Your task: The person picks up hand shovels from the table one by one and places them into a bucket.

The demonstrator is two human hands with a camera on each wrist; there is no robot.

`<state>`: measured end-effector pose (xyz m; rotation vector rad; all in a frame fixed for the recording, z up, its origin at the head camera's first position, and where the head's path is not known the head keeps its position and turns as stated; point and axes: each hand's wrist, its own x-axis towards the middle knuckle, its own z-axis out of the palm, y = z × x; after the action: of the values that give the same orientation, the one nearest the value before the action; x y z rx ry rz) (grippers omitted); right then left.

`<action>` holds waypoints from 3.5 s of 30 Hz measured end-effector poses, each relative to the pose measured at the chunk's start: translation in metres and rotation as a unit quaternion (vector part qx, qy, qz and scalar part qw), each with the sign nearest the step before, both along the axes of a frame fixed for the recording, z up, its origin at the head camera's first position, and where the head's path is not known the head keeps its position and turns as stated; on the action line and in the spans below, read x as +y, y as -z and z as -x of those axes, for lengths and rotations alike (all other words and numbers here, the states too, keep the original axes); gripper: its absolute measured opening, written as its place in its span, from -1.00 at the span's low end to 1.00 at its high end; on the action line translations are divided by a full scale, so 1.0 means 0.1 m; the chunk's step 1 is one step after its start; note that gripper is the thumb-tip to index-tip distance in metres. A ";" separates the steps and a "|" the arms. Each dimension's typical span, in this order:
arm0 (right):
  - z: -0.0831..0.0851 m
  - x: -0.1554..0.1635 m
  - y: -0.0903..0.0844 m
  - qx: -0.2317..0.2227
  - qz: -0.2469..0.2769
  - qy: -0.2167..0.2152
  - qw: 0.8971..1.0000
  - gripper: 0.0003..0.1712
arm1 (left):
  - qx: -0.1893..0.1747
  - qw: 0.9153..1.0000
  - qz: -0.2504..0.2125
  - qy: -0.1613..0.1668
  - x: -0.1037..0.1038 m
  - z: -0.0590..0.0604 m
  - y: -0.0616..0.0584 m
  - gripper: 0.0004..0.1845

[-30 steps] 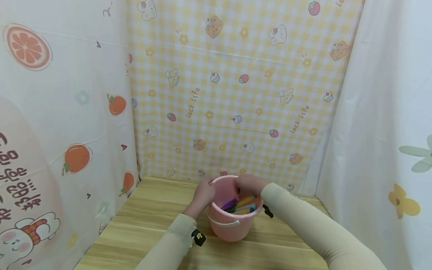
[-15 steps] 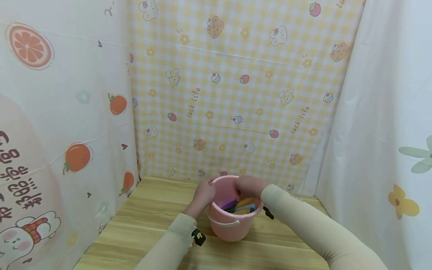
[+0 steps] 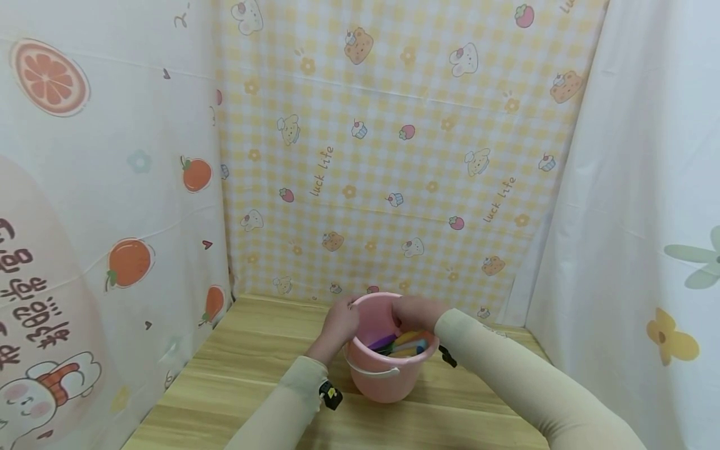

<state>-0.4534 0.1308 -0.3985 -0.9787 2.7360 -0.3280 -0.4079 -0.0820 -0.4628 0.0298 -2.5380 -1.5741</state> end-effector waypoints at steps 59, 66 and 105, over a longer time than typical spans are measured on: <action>-0.19 1.38 0.01 0.140 0.166 0.091 0.972 -0.68 | -0.009 1.000 -0.005 -0.004 0.01 -0.03 -0.02 -0.52; -0.26 1.58 0.15 0.138 0.160 0.116 0.971 -0.70 | -0.008 1.000 0.002 -0.001 0.01 -0.03 -0.03 -0.50; -0.24 2.41 1.36 0.118 0.068 0.239 0.961 -0.11 | -0.020 1.000 -0.012 0.003 0.01 -0.02 -0.03 -0.48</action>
<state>-0.4290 0.3721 -0.5342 -0.3858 3.1882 -0.5109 -0.4062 -0.0810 -0.4602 0.0563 -2.5521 -1.6222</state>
